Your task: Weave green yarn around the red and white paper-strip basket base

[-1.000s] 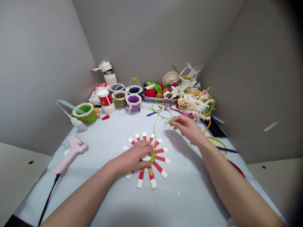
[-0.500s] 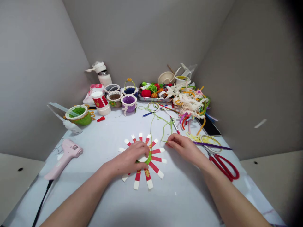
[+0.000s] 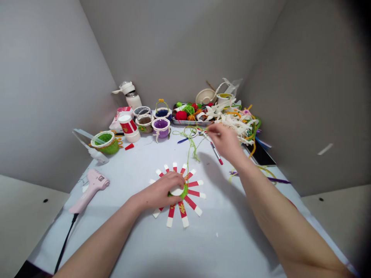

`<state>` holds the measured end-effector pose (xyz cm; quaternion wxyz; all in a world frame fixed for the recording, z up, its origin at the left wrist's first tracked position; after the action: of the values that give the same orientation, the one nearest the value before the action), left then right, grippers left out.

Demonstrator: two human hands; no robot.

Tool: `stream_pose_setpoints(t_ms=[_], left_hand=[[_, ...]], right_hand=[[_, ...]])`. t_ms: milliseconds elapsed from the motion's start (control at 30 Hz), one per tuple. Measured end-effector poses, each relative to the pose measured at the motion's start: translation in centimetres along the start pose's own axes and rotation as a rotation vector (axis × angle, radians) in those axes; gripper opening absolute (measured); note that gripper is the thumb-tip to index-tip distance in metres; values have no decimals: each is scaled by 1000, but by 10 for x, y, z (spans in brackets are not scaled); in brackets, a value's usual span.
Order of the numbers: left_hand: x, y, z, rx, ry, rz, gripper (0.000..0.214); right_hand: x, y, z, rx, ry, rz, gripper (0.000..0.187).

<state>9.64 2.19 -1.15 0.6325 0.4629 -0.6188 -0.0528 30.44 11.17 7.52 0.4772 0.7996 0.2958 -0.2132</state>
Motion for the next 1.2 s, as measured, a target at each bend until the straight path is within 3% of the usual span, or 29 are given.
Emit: stream_pose_setpoints(t_ms=[100, 233, 300, 500, 767, 1000, 1200], left_hand=[[0, 0, 0, 2, 0, -4, 13], [-4, 0, 0, -8, 19, 9, 17], [-6, -1, 1, -16, 35, 7, 19], [-8, 5, 3, 0, 95, -24, 30], [-6, 13, 4, -43, 95, -96, 28], [-8, 25, 11, -95, 159, -173, 40], [-8, 26, 16, -126, 88, -107, 52]], right_hand=[[7, -27, 36, -138, 36, 55, 27], [-18, -69, 100, -501, 327, -109, 31], [-26, -78, 117, -576, 410, -170, 29], [-28, -87, 120, -570, 440, -148, 14], [-40, -75, 126, -493, 468, -114, 19], [-43, -72, 133, -559, 432, -114, 15], [-46, -69, 138, -570, 566, -77, 28]])
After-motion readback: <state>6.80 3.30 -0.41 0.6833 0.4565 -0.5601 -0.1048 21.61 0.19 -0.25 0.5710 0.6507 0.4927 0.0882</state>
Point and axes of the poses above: each hand's wrist, its own z-axis away from the middle knuckle, its own y-axis out of the back of the hand, x = y × z, the point moved 9 cm from there along -z, towards the middle knuckle, and after that the axes turned 3 degrees about x, right-handed, at the moved point
